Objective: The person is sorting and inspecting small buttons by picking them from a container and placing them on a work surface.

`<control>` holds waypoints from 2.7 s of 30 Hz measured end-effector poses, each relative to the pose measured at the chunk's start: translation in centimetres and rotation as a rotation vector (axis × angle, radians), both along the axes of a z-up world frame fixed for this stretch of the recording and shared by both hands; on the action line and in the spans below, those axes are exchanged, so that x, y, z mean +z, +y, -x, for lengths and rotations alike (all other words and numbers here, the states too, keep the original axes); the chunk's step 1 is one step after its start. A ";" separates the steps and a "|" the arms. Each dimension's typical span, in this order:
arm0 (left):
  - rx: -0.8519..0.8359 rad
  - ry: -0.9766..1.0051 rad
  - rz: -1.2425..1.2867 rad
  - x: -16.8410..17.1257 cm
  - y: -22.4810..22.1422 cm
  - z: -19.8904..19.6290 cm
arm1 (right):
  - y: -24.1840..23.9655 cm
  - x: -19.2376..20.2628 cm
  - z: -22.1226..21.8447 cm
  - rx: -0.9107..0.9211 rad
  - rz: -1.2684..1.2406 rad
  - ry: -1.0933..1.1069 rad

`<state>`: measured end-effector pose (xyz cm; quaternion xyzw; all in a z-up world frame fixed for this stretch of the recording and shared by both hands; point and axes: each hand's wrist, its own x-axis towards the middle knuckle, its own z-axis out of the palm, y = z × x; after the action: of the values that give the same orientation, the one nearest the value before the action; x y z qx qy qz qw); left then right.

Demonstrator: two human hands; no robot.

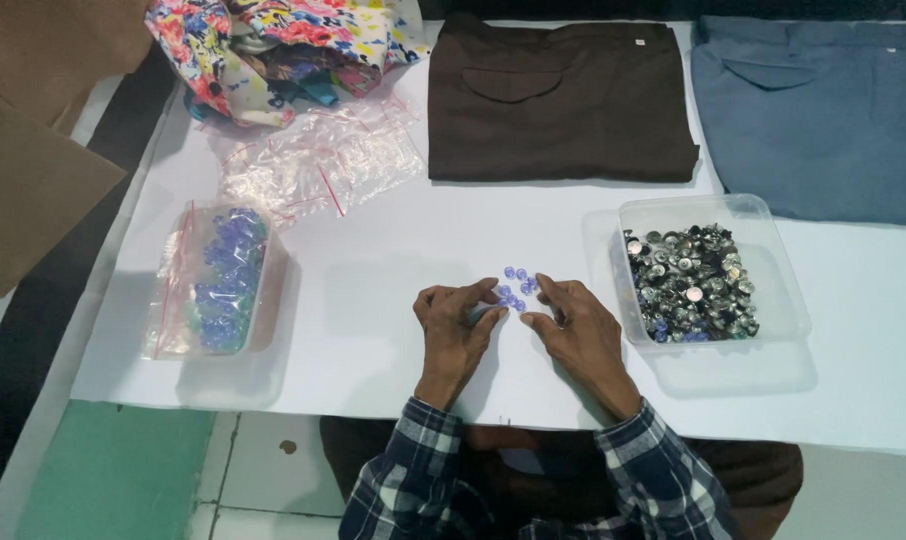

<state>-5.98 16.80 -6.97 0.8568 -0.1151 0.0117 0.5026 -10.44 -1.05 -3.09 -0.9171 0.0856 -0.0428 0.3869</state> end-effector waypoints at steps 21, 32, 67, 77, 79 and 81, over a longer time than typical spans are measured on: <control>0.003 -0.110 0.045 -2.4 -1.0 -1.8 | 1.0 0.9 -1.4 0.019 -0.056 0.056; 0.015 -0.128 0.041 -0.5 0.8 0.1 | 1.7 -0.9 -0.1 -0.019 0.001 -0.154; 0.305 -0.448 -0.472 -3.9 9.2 -14.1 | 16.9 -6.4 -24.0 0.327 0.599 -0.367; 0.309 -0.312 -0.496 -1.0 9.0 -13.1 | 17.5 -3.4 -22.1 0.283 0.461 -0.261; 0.306 -0.329 -0.497 -0.5 9.1 -12.7 | 17.5 -3.9 -22.3 0.281 0.478 -0.234; 0.304 -0.285 -0.496 0.4 9.1 -12.0 | 17.3 -4.3 -22.4 0.288 0.585 -0.294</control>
<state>5.99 25.91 -6.53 0.9502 -0.0541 0.1781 0.2498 11.98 16.23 -7.43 -0.9758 -0.1170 -0.1422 0.1181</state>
